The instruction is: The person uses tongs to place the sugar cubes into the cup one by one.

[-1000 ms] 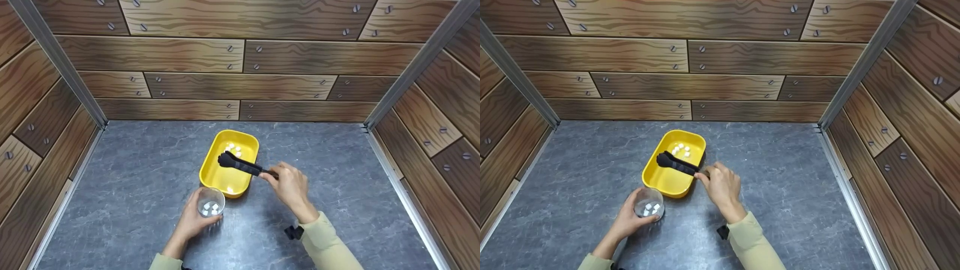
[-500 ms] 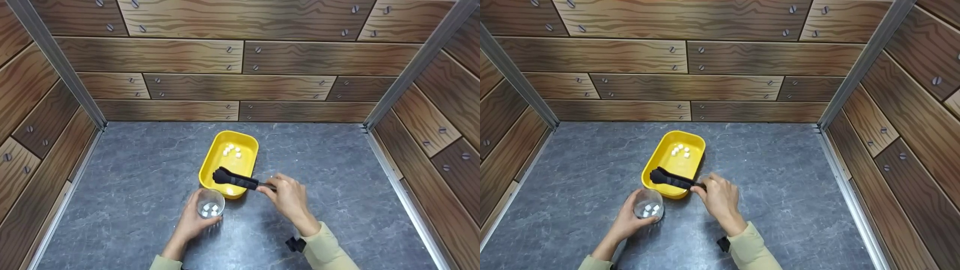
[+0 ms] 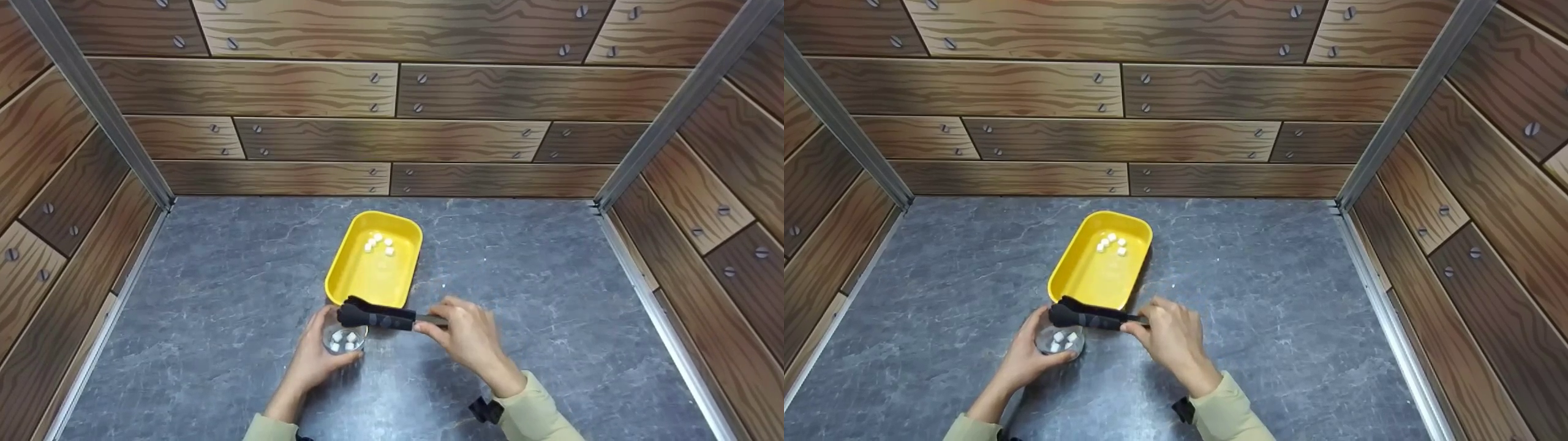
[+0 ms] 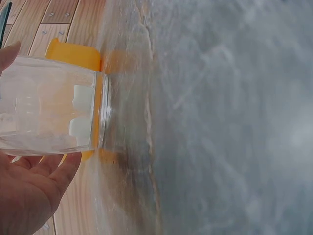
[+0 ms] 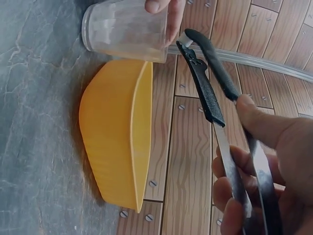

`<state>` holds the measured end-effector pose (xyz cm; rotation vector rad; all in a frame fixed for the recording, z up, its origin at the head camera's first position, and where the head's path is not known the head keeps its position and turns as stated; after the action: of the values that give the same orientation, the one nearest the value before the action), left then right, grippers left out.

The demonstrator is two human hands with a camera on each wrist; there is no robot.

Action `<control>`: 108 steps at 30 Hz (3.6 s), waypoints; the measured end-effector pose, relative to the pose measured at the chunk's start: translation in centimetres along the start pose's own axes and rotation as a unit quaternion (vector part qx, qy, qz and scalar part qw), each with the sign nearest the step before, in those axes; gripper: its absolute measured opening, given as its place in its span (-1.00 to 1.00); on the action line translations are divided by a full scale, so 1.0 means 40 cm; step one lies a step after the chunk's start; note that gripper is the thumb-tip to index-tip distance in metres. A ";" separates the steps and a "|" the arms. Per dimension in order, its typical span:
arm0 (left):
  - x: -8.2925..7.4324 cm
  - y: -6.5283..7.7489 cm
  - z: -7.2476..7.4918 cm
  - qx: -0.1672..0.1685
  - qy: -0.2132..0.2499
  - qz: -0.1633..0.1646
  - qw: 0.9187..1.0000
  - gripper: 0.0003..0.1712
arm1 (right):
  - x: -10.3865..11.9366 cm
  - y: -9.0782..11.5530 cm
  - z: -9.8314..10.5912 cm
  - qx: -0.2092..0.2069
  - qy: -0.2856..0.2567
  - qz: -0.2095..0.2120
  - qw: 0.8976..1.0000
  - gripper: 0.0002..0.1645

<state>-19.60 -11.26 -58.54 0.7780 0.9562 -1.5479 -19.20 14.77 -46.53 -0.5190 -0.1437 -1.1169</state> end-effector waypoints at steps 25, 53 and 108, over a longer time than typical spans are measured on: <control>-0.006 0.003 0.002 -0.001 0.002 0.014 1.000 0.22 | -0.072 -0.027 -0.009 -0.029 0.021 -0.080 0.996 -0.54; -0.006 0.002 0.003 -0.004 0.006 0.012 1.000 0.24 | -0.117 -0.157 -0.020 -0.058 0.147 -0.073 0.985 -0.52; -0.007 0.006 0.003 -0.006 0.002 0.005 1.000 0.24 | -0.097 -0.229 -0.124 -0.021 0.247 -0.083 0.965 -0.52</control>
<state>-19.32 -11.27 -58.29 0.7763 0.9617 -1.5326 -29.73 12.58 -49.28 -0.2565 0.2762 -1.3849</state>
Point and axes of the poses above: each hand's wrist, its own y-axis away from the middle knuckle, its own z-axis out of the back of the hand, x = y × z, the point moved 6 cm from there along -y, towards the middle knuckle, and after that the axes turned 1 degree about x, right-handed, at the moved point
